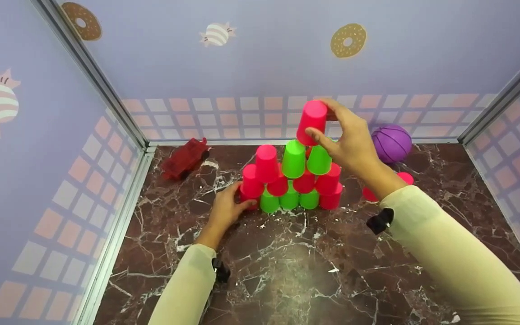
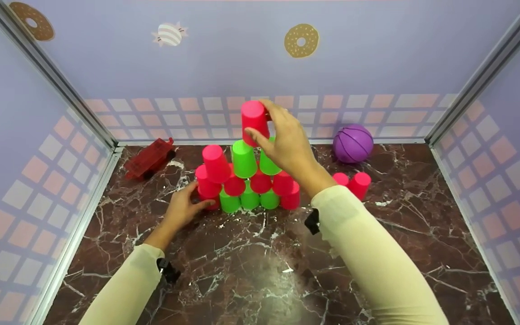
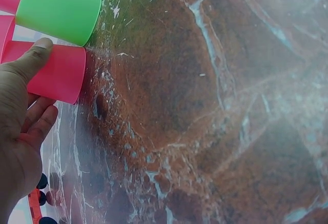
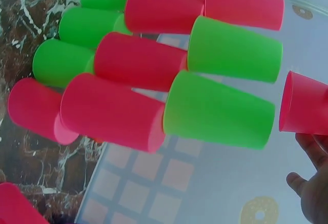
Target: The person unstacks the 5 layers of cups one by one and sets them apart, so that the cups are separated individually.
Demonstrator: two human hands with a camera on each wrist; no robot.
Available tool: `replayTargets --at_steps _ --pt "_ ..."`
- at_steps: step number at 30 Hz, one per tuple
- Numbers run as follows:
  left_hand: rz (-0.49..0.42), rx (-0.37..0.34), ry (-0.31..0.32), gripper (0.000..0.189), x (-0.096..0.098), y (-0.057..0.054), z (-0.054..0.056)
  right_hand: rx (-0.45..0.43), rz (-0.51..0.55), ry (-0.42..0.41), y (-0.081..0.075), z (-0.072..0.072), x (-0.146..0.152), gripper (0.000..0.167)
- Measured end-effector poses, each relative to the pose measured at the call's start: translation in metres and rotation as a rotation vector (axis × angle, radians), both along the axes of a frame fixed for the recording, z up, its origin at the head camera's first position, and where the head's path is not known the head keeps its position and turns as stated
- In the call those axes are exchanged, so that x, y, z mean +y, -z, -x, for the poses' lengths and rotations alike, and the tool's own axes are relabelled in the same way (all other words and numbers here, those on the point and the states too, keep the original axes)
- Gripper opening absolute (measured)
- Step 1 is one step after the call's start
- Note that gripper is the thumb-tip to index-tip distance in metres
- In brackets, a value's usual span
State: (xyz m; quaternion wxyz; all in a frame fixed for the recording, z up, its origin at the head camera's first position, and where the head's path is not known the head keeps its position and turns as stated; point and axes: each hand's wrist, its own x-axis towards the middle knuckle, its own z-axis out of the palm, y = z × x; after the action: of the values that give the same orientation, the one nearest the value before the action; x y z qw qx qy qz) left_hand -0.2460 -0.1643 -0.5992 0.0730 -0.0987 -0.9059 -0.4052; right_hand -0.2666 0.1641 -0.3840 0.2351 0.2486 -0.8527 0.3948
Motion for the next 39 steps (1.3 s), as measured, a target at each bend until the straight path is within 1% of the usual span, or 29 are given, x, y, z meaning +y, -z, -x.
replayTargets --at_steps 4,12,17,22,26,33,36,39 --pt "0.01 0.0 -0.003 0.062 0.0 0.001 0.0 -0.001 -0.001 0.032 0.0 0.002 0.014 0.066" --pt "0.016 0.009 -0.003 0.062 0.001 0.001 0.0 -0.016 0.015 0.104 0.005 0.003 0.043 0.067" --pt "0.023 0.003 -0.004 0.063 0.001 0.0 -0.001 -0.021 0.013 0.162 0.007 0.002 0.061 0.066" --pt "0.018 -0.007 0.005 0.064 0.001 0.0 0.0 -0.053 0.013 0.219 0.01 -0.002 0.08 0.064" --pt "0.009 0.0 0.007 0.063 0.001 0.0 0.0 -0.073 0.006 0.238 0.017 -0.002 0.095 0.064" --pt "0.008 0.004 0.013 0.061 0.001 0.0 0.0 -0.168 -0.011 0.307 0.034 -0.003 0.124 0.065" --pt "0.0 0.003 0.014 0.061 0.001 -0.001 -0.001 -0.176 -0.017 0.327 0.042 -0.004 0.136 0.065" --pt "0.014 0.015 0.016 0.061 0.002 -0.002 -0.001 -0.182 -0.028 0.352 0.05 -0.005 0.147 0.064"
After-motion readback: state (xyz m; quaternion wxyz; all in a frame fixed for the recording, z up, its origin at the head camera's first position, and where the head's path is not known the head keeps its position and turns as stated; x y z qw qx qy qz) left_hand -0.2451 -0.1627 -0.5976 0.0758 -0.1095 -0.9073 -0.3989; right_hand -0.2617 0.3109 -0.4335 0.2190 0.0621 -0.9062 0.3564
